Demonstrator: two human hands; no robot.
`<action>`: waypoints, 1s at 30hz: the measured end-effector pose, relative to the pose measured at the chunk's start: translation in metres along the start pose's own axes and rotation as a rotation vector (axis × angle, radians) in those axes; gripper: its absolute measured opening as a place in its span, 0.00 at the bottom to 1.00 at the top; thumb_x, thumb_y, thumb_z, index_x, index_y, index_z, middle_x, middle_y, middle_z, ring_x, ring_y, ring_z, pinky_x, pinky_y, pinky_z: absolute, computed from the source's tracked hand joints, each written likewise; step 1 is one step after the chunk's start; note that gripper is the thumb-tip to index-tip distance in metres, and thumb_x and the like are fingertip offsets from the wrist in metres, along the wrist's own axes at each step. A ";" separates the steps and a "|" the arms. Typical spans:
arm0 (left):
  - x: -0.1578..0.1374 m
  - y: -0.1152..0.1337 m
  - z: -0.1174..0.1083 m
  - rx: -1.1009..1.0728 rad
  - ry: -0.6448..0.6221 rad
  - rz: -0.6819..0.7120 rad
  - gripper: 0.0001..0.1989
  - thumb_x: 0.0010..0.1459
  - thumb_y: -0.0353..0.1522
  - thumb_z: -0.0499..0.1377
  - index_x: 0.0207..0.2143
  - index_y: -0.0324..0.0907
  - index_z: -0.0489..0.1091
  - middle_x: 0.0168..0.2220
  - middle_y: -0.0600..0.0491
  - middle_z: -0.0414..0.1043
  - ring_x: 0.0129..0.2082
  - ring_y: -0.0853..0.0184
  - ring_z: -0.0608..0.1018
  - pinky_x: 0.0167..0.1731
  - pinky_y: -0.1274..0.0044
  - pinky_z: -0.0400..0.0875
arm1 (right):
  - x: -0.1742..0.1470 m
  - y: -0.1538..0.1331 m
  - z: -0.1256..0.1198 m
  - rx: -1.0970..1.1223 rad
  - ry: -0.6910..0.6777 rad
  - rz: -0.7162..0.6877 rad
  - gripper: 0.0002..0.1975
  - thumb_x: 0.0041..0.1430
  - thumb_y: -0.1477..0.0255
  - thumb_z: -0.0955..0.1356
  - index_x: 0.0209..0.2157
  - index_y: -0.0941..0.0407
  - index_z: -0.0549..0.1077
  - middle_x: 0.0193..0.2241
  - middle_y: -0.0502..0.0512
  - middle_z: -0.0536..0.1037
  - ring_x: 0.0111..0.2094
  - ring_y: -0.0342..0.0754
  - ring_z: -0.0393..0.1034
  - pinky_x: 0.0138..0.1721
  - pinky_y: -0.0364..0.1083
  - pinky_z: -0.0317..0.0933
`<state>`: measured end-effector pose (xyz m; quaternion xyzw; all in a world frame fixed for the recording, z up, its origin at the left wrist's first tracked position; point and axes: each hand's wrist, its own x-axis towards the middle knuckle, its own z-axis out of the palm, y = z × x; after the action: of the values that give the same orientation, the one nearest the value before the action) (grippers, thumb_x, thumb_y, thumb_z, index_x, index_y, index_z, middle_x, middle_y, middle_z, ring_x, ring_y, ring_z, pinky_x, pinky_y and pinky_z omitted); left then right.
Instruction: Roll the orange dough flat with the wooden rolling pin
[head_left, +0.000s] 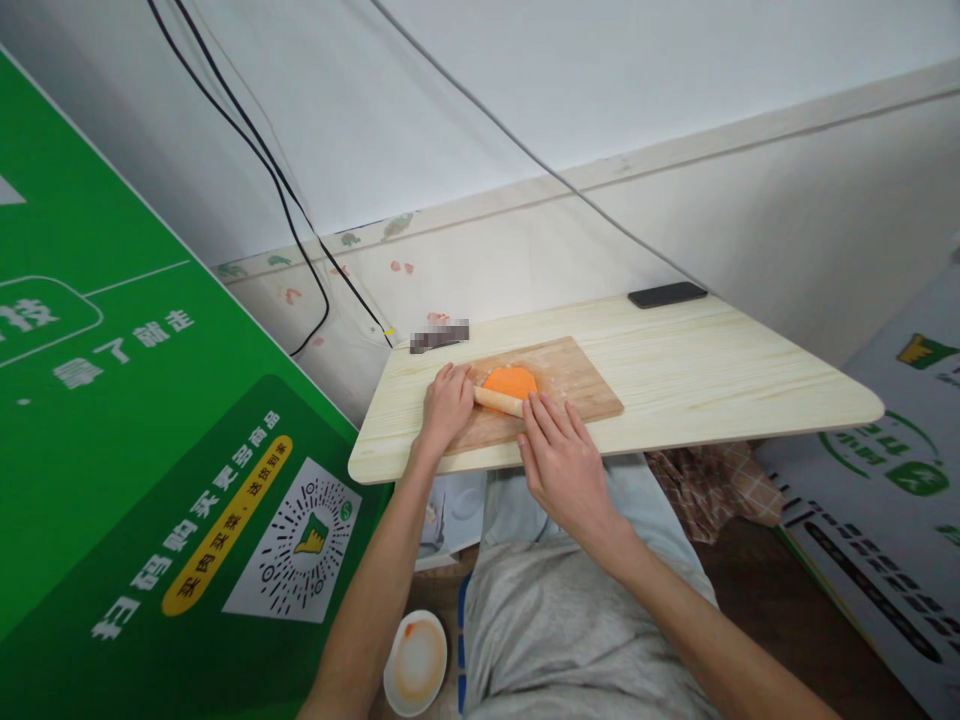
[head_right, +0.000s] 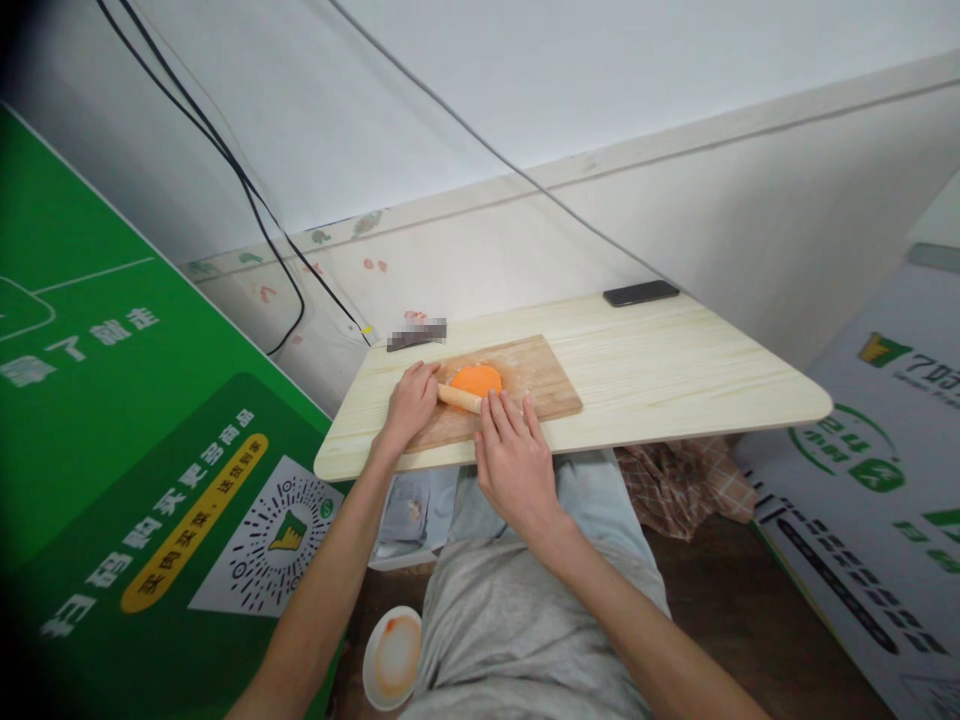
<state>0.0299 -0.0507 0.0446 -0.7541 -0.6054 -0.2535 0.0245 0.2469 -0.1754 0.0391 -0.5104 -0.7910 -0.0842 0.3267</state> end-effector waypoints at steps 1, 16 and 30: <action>0.000 0.001 -0.001 0.010 -0.005 0.009 0.24 0.73 0.29 0.45 0.62 0.39 0.75 0.63 0.46 0.78 0.71 0.56 0.70 0.73 0.63 0.64 | -0.001 -0.001 0.000 0.003 0.000 0.000 0.29 0.78 0.70 0.59 0.74 0.65 0.65 0.71 0.68 0.68 0.74 0.61 0.60 0.77 0.64 0.50; 0.002 0.004 0.000 0.080 -0.072 0.041 0.26 0.77 0.33 0.41 0.61 0.39 0.75 0.67 0.45 0.75 0.73 0.56 0.67 0.76 0.57 0.57 | 0.009 0.009 0.003 0.001 -0.006 0.002 0.27 0.79 0.68 0.58 0.70 0.66 0.70 0.70 0.68 0.71 0.73 0.61 0.62 0.76 0.63 0.49; 0.035 0.022 -0.001 0.143 -0.167 -0.033 0.28 0.77 0.36 0.41 0.67 0.46 0.73 0.68 0.48 0.74 0.76 0.49 0.63 0.75 0.49 0.52 | 0.071 0.064 0.021 -0.033 -0.127 0.057 0.31 0.80 0.65 0.52 0.70 0.65 0.69 0.69 0.71 0.72 0.73 0.63 0.60 0.74 0.67 0.48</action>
<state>0.0545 -0.0250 0.0656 -0.7590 -0.6340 -0.1461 0.0234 0.2747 -0.0826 0.0531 -0.5425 -0.7937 -0.0552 0.2698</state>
